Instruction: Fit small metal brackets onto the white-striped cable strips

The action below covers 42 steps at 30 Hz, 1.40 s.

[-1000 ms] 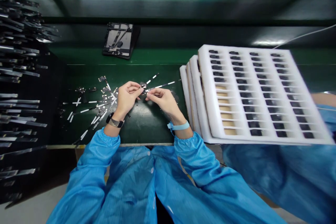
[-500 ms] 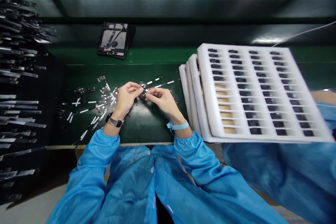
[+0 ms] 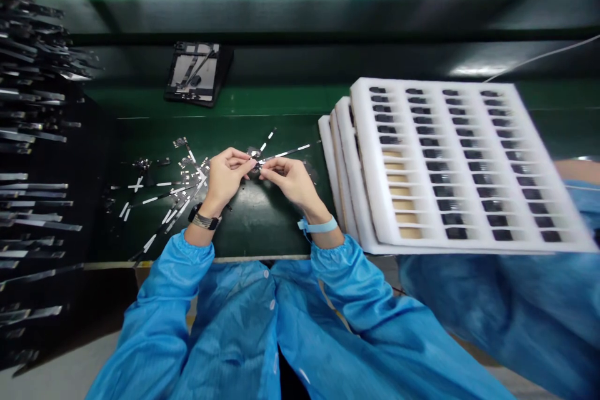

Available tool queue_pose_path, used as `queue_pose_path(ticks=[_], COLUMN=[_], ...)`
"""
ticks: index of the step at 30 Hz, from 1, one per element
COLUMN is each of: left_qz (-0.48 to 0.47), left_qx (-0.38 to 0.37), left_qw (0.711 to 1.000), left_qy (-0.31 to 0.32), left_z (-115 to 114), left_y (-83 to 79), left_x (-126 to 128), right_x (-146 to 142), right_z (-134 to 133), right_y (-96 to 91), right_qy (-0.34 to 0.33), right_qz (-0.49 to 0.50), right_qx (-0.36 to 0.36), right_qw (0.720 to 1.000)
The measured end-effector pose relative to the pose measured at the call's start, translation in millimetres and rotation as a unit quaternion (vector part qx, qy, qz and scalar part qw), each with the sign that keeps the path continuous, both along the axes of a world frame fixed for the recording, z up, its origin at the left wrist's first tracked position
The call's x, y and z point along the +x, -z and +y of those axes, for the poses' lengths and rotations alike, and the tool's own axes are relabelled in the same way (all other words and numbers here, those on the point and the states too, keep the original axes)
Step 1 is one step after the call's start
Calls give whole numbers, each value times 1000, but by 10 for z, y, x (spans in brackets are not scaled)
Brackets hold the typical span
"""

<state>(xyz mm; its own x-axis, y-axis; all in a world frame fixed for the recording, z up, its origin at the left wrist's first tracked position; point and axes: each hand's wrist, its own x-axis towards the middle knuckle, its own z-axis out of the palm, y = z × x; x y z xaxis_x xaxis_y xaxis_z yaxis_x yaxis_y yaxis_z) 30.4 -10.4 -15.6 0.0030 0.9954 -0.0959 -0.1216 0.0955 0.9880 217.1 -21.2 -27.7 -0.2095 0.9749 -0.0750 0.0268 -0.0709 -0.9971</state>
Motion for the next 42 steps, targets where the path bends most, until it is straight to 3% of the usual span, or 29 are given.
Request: queue_pose_path(ticks=[4,12,31,35,38,40,42], left_qz=[-53,-92,-87,-77,-76,-103,-138], left_qx=[-26,-45,-28,-22,-10,-1,10], left_qw=[998,995,996,997,997,994,989], left_qy=[13,15,5,-6,-22,-39,-60], left_z=[16,7,-17,2,39,75,117], left_y=[42,60,104,86,10,-58,-119], left_x=[-11,14,42,39,-31,-119,-221], right_x=[-12,-5,11,-39,-71,-20,122], right_z=[-15,-12,14,44,-97,-334,-654], right_y=[-20,-13,20,69,-87,-365,-758], right_qy=[19,22,18,26,79,93,35], right_qz=[-21,-9,5,-37,-130,-177,-194], right_qx=[43,51,34,48,123,191,242], right_qw=[999,998,999,998,981,961,950])
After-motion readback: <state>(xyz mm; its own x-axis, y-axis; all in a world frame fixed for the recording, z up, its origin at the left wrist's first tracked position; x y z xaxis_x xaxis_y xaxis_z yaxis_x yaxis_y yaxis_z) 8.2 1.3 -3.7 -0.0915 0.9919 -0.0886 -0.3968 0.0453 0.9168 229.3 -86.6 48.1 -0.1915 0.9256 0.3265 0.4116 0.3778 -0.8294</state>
